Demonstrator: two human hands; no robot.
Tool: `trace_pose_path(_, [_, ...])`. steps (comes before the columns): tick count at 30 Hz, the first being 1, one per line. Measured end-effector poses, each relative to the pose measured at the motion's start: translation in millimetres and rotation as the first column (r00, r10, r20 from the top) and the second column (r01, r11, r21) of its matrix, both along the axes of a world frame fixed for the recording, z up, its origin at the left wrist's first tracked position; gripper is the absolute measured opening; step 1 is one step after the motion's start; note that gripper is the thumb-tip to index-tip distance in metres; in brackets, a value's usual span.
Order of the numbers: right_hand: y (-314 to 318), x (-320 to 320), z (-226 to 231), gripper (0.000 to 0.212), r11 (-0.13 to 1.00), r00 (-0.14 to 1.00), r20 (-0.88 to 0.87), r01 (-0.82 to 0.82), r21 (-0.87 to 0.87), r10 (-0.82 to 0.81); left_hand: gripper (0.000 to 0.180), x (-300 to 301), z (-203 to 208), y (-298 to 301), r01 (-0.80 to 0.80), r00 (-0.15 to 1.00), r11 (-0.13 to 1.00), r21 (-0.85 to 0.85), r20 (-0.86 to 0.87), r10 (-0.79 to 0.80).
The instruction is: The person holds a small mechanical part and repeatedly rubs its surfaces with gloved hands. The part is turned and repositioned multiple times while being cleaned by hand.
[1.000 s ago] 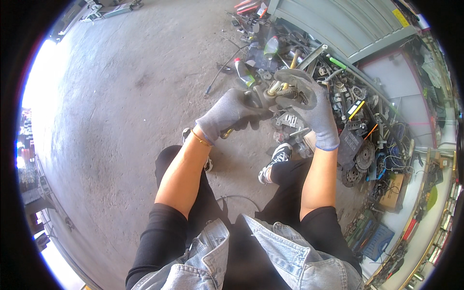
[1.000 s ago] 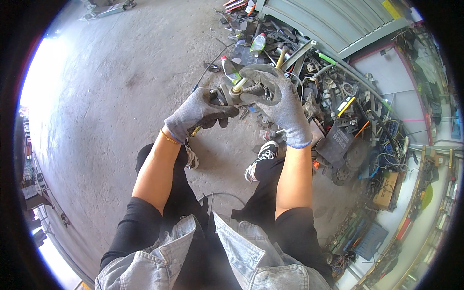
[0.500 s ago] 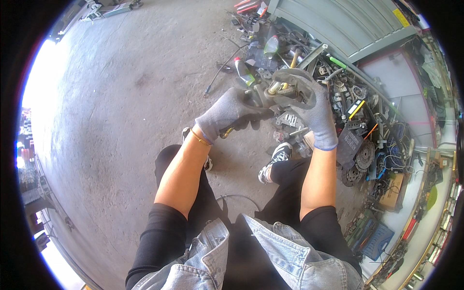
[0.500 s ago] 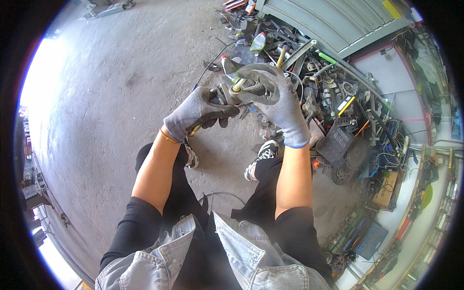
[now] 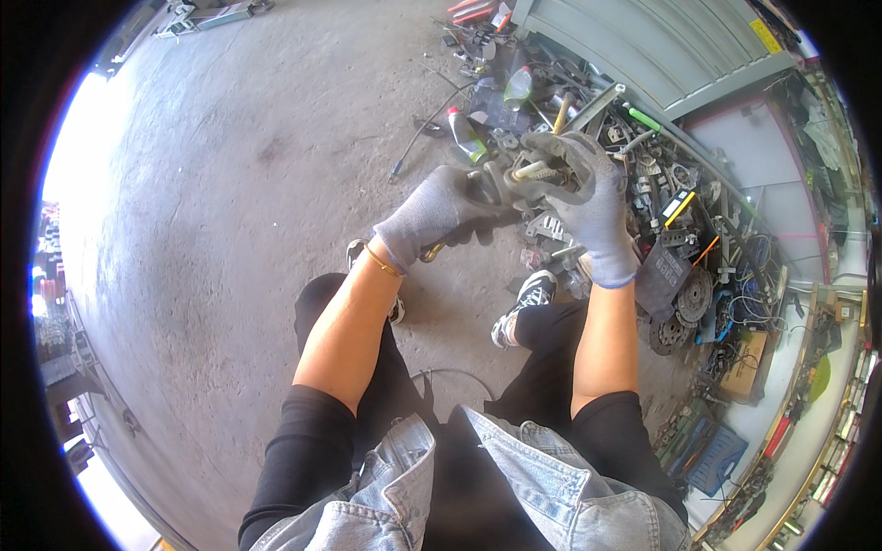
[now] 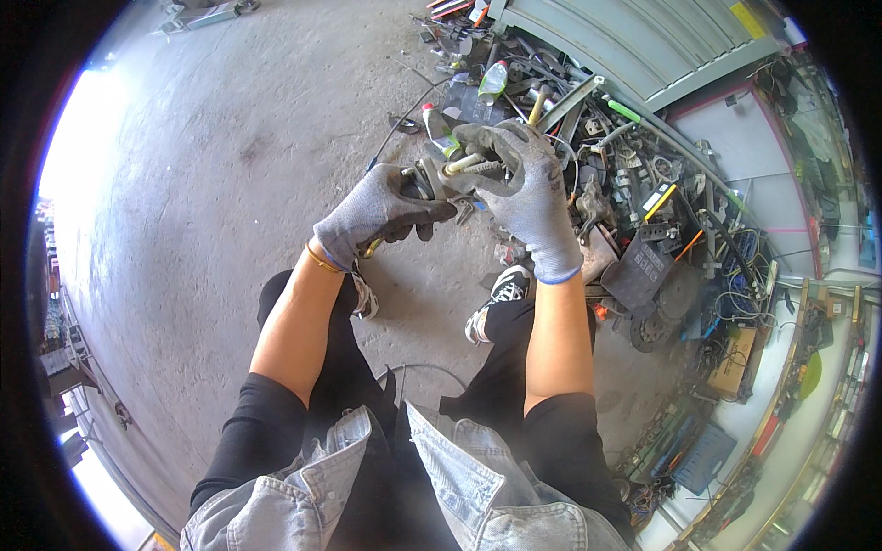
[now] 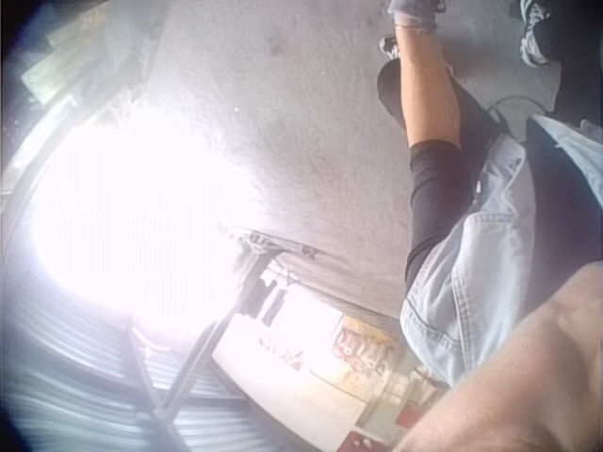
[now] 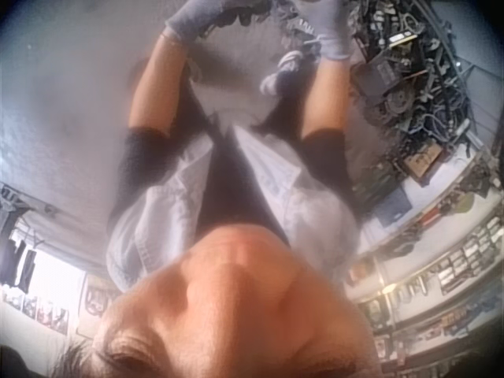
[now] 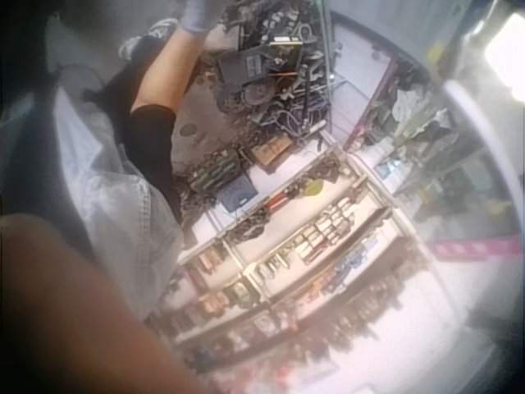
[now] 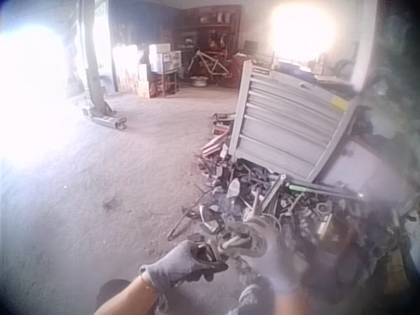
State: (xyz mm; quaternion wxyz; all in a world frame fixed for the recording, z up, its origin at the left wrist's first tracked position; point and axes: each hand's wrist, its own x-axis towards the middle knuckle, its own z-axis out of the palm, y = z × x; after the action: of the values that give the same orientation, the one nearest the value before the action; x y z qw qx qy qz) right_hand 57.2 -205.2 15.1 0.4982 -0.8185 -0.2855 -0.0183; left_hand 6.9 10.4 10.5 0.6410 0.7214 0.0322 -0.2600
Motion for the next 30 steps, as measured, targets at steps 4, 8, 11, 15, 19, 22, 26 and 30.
trace_pose_path(4, [12, -4, -6, 0.036, 0.987, 0.967, 0.223, 0.145, -0.069, -0.126, 0.027, 3, -6, -1, -0.054, 0.998, 0.997, 0.048, -0.022, 0.055])
trace_pose_path(8, [30, -16, -9, 0.029, 0.903, 0.854, 0.5, 0.32, -0.286, -0.144, 0.027, 5, -19, -4, -0.142, 0.989, 0.99, 0.018, -0.027, 0.143])
trace_pose_path(11, [38, -23, -5, 0.029, 0.869, 0.808, 0.583, 0.345, -0.355, -0.082, 0.027, 5, -25, -6, -0.177, 0.983, 0.984, 0.035, -0.044, 0.179])
trace_pose_path(15, [23, -15, 6, 0.036, 0.961, 0.941, 0.339, 0.084, -0.264, 0.01, 0.028, 4, -20, -3, -0.213, 0.977, 0.977, 0.021, -0.017, 0.214])
trace_pose_path(19, [-9, -1, 10, 0.045, 0.99, 0.973, -0.198, -0.097, 0.1, 0.115, 0.021, 5, -15, -2, -0.06, 0.997, 0.998, 0.02, -0.047, 0.06])
trace_pose_path(22, [-26, 1, 6, 0.06, 0.967, 0.872, -0.454, -0.079, 0.241, 0.185, 0.023, 4, -14, -3, 0.092, 0.995, 0.995, 0.034, -0.03, -0.091])
trace_pose_path(26, [-28, -2, 3, 0.056, 0.984, 0.853, -0.492, -0.14, 0.109, 0.176, 0.022, -4, -4, -1, 0.153, 0.988, 0.988, -0.036, -0.026, -0.154])
trace_pose_path(30, [-20, -9, -4, 0.053, 0.966, 0.805, -0.55, -0.103, 0.236, 0.221, 0.026, -12, 2, -3, 0.148, 0.988, 0.985, -0.09, 0.044, -0.145])
